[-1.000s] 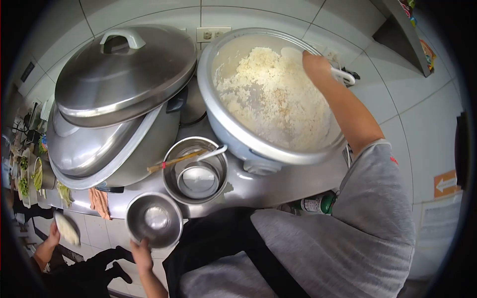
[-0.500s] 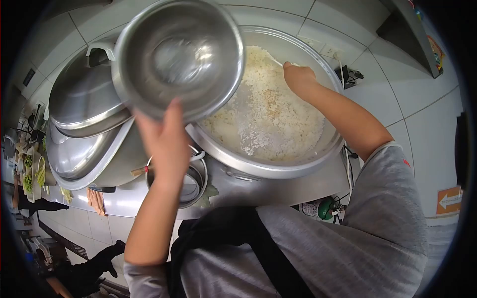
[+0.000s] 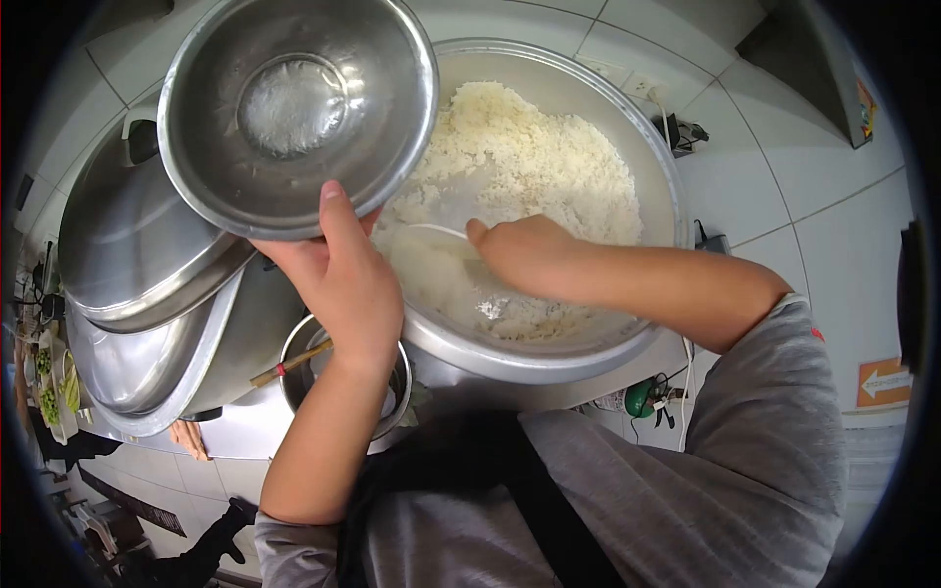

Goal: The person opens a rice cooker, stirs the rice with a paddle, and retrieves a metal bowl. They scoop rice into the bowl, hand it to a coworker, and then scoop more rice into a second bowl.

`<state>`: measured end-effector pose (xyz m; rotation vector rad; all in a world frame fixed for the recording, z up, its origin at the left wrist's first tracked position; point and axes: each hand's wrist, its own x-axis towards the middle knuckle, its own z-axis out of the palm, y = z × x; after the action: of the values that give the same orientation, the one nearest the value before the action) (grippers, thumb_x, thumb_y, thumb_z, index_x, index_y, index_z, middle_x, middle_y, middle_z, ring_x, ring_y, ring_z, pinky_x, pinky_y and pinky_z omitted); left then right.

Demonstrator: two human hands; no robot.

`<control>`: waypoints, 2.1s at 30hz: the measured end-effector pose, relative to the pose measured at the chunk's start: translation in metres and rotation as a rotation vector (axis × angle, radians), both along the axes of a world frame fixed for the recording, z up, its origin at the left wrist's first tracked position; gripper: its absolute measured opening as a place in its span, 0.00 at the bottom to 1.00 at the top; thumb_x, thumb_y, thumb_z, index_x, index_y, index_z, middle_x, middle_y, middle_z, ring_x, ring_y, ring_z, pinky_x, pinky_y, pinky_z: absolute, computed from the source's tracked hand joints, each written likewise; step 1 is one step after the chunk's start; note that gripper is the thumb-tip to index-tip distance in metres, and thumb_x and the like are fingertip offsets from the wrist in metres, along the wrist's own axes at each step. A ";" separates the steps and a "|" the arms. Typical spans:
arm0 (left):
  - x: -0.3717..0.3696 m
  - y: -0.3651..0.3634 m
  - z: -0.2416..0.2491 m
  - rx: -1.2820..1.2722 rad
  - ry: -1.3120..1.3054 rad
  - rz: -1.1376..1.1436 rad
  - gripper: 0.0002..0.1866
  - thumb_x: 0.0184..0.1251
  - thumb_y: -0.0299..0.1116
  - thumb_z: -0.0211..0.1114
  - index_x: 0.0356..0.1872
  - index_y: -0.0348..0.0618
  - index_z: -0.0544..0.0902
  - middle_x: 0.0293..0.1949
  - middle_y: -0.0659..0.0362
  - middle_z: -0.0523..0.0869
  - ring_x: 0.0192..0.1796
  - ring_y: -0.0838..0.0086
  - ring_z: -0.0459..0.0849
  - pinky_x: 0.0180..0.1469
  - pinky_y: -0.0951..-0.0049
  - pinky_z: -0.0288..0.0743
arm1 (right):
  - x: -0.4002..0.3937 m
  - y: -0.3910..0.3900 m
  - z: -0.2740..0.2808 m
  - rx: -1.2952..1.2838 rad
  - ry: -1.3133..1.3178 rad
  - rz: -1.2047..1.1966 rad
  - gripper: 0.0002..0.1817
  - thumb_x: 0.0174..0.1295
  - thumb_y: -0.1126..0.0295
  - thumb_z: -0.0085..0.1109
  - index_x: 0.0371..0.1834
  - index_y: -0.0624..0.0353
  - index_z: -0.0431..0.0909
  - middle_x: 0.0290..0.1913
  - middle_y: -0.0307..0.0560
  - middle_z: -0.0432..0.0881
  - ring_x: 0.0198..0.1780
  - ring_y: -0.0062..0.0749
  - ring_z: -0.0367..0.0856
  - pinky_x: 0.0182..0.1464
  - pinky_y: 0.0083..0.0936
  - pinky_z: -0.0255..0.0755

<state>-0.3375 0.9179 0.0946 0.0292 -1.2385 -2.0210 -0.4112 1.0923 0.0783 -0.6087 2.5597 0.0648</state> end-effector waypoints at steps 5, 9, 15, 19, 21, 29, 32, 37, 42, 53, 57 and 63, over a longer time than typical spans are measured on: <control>0.003 0.000 -0.003 -0.055 -0.024 0.015 0.38 0.74 0.23 0.51 0.76 0.47 0.38 0.71 0.48 0.58 0.66 0.65 0.70 0.60 0.65 0.77 | -0.093 0.006 0.057 -0.218 0.298 -0.389 0.19 0.77 0.58 0.38 0.53 0.62 0.73 0.25 0.46 0.80 0.28 0.36 0.84 0.24 0.26 0.76; 0.000 0.000 -0.001 -0.050 0.005 0.034 0.37 0.74 0.22 0.51 0.75 0.46 0.40 0.70 0.48 0.59 0.65 0.67 0.71 0.60 0.68 0.75 | -0.117 0.021 -0.023 0.386 0.801 0.223 0.14 0.58 0.77 0.60 0.45 0.61 0.67 0.25 0.43 0.82 0.26 0.35 0.85 0.23 0.28 0.77; 0.002 0.000 -0.004 -0.039 -0.036 0.059 0.34 0.74 0.22 0.52 0.74 0.48 0.45 0.68 0.51 0.63 0.63 0.68 0.73 0.59 0.66 0.76 | -0.078 0.017 -0.051 0.275 0.688 0.170 0.14 0.60 0.75 0.57 0.47 0.63 0.66 0.26 0.46 0.84 0.27 0.38 0.87 0.25 0.31 0.78; -0.003 -0.003 -0.011 -0.102 -0.001 0.100 0.32 0.72 0.22 0.52 0.72 0.44 0.48 0.65 0.50 0.66 0.62 0.69 0.73 0.62 0.67 0.71 | -0.048 0.003 -0.033 0.302 0.421 0.131 0.11 0.63 0.76 0.52 0.48 0.61 0.67 0.30 0.48 0.84 0.32 0.41 0.88 0.29 0.33 0.80; -0.002 -0.003 -0.008 -0.109 0.035 0.117 0.32 0.69 0.20 0.53 0.69 0.32 0.48 0.62 0.46 0.68 0.63 0.69 0.69 0.68 0.70 0.59 | -0.034 -0.003 -0.014 0.297 0.288 0.112 0.11 0.64 0.75 0.51 0.49 0.61 0.68 0.33 0.51 0.85 0.34 0.41 0.88 0.31 0.33 0.81; 0.003 -0.004 -0.008 -0.163 -0.044 0.097 0.32 0.71 0.23 0.53 0.71 0.40 0.48 0.64 0.48 0.66 0.61 0.68 0.73 0.61 0.68 0.70 | -0.117 0.025 0.038 0.060 0.292 -0.254 0.24 0.72 0.72 0.41 0.71 0.65 0.59 0.37 0.50 0.86 0.39 0.44 0.88 0.36 0.38 0.82; 0.000 -0.004 -0.004 -0.148 -0.030 0.095 0.32 0.69 0.21 0.53 0.69 0.32 0.48 0.63 0.45 0.66 0.63 0.66 0.69 0.69 0.69 0.58 | -0.126 0.040 0.000 0.322 0.429 -0.065 0.22 0.70 0.74 0.44 0.67 0.63 0.63 0.39 0.51 0.87 0.41 0.43 0.88 0.36 0.36 0.81; -0.001 -0.004 -0.006 -0.165 -0.046 0.116 0.34 0.69 0.21 0.53 0.72 0.34 0.47 0.63 0.46 0.67 0.62 0.67 0.70 0.66 0.69 0.62 | -0.064 0.029 -0.011 0.318 0.334 -0.061 0.16 0.65 0.77 0.50 0.56 0.60 0.70 0.34 0.48 0.85 0.35 0.42 0.87 0.31 0.34 0.79; 0.001 0.001 -0.003 -0.070 -0.041 0.053 0.33 0.70 0.22 0.53 0.72 0.40 0.48 0.62 0.48 0.69 0.55 0.72 0.75 0.54 0.74 0.72 | -0.026 0.015 -0.009 0.245 0.171 0.008 0.16 0.67 0.77 0.43 0.57 0.64 0.67 0.32 0.54 0.82 0.34 0.49 0.85 0.32 0.40 0.79; 0.004 0.006 -0.001 -0.376 -0.090 0.113 0.37 0.67 0.19 0.52 0.74 0.34 0.45 0.67 0.45 0.65 0.67 0.63 0.68 0.71 0.67 0.57 | 0.048 0.046 0.021 0.072 -0.407 0.338 0.21 0.67 0.71 0.50 0.60 0.69 0.62 0.31 0.57 0.79 0.33 0.47 0.83 0.34 0.42 0.75; 0.002 0.000 0.000 -0.492 -0.044 0.103 0.40 0.68 0.18 0.50 0.76 0.42 0.39 0.69 0.47 0.62 0.68 0.64 0.70 0.63 0.67 0.69 | 0.043 0.030 0.042 0.079 -0.594 0.223 0.20 0.68 0.70 0.50 0.59 0.70 0.61 0.29 0.54 0.78 0.28 0.42 0.82 0.31 0.38 0.75; -0.006 -0.015 0.004 -0.592 -0.160 0.139 0.41 0.67 0.18 0.48 0.78 0.47 0.38 0.70 0.45 0.56 0.67 0.59 0.70 0.61 0.66 0.74 | 0.025 0.040 0.049 -0.202 -0.890 0.106 0.26 0.63 0.74 0.50 0.66 0.61 0.61 0.28 0.46 0.75 0.23 0.27 0.75 0.25 0.27 0.71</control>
<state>-0.3436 0.9033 0.0983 -0.0087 -1.8396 -1.4932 -0.3866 1.1327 0.1269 -0.6559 1.6780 -0.3555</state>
